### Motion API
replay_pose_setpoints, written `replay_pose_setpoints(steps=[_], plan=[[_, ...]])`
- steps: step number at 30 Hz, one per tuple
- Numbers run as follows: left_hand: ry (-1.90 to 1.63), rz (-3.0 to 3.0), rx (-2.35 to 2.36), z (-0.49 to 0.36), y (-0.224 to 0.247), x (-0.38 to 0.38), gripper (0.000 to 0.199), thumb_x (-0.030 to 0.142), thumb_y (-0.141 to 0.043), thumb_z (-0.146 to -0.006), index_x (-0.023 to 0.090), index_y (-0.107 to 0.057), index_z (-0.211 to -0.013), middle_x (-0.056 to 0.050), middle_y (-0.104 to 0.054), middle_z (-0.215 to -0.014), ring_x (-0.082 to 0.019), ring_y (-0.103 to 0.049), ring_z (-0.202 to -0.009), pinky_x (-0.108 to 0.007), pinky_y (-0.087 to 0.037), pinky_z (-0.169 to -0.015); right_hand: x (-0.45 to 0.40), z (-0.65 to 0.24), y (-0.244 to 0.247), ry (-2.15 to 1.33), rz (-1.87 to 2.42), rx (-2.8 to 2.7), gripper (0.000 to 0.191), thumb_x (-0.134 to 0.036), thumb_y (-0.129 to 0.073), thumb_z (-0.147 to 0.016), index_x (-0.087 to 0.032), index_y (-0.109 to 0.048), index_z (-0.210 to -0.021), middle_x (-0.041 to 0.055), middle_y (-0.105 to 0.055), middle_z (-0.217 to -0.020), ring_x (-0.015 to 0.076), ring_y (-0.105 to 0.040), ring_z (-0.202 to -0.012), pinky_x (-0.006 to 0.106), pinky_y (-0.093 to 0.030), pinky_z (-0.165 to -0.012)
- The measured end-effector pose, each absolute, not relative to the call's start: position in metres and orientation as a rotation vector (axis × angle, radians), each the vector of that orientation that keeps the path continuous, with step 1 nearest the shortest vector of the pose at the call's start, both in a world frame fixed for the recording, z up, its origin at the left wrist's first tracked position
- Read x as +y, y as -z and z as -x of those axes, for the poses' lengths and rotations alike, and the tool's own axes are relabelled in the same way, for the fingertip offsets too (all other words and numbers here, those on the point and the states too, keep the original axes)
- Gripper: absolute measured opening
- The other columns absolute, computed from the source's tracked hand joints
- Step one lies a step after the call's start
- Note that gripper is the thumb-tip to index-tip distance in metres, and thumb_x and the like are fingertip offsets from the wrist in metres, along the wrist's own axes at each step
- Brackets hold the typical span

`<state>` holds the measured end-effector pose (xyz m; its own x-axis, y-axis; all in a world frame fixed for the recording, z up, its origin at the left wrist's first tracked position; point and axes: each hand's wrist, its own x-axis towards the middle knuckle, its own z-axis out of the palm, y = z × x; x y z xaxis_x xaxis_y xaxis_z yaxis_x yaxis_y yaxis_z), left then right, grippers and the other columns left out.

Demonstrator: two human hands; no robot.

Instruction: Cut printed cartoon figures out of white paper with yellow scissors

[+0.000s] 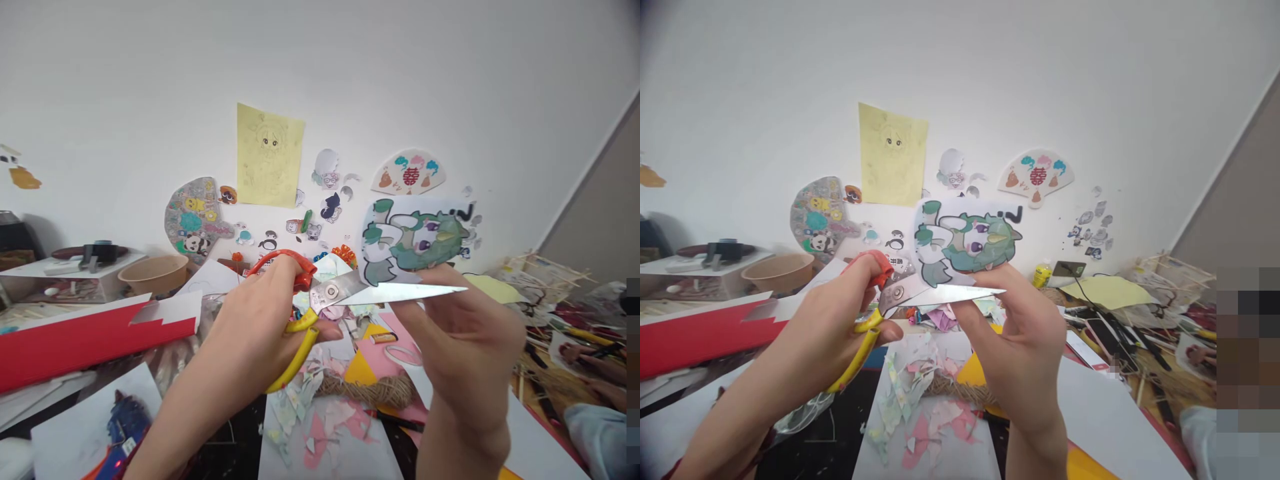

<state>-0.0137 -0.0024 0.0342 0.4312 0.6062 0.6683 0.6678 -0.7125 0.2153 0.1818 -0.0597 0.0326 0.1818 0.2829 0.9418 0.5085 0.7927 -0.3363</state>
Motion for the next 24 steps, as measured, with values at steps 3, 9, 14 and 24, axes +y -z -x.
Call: replay_pose_setpoints(steps=[3,9,14,24], plan=[[1.166,2.61,-1.142,0.014,-0.034,-0.003,0.033,0.029,-0.061,-0.078,0.025,-0.039,-0.102,0.004,-0.049,-0.077,-0.018,-0.051,-0.065,-0.028,-0.037,-0.06,-0.058,-0.179,-0.033,0.182,0.664,-1.409,0.028,0.0,-0.067,-0.08,-0.026,-0.073,-0.088,-0.007,-0.067,-0.076,0.0094,-0.058,-0.072,0.025,-0.044,-0.065],[1.15,2.59,-1.11,0.014,-0.035,-0.004,0.029,0.026,-0.058,-0.078,0.024,-0.036,-0.098,0.002,-0.049,-0.08,-0.018,-0.051,-0.067,-0.028,-0.037,-0.06,-0.06,-0.176,-0.036,0.132,0.669,-1.414,0.025,-0.001,-0.066,-0.081,-0.026,-0.072,-0.085,-0.0064,-0.067,-0.076,0.0096,-0.059,-0.072,0.025,-0.044,-0.065],[1.139,2.519,-1.151,0.011,-0.037,-0.003,0.037,0.041,-0.066,-0.08,0.024,-0.039,-0.098,0.002,-0.051,-0.08,-0.019,-0.051,-0.066,-0.028,-0.034,-0.058,-0.062,-0.18,-0.036,0.193,0.716,-1.437,0.027,0.0,-0.067,-0.08,-0.026,-0.071,-0.086,-0.0053,-0.064,-0.074,0.0114,-0.055,-0.071,0.029,-0.041,-0.064],[1.058,2.494,-1.103,0.012,-0.033,0.0,0.042,0.058,-0.061,-0.086,0.024,-0.04,-0.097,-0.001,-0.06,-0.085,-0.019,-0.054,-0.063,-0.028,-0.035,-0.057,-0.066,-0.188,-0.035,0.227,0.827,-1.468,0.025,-0.003,-0.069,-0.079,-0.027,-0.071,-0.086,-0.0045,-0.064,-0.076,0.0128,-0.056,-0.073,0.03,-0.04,-0.064]])
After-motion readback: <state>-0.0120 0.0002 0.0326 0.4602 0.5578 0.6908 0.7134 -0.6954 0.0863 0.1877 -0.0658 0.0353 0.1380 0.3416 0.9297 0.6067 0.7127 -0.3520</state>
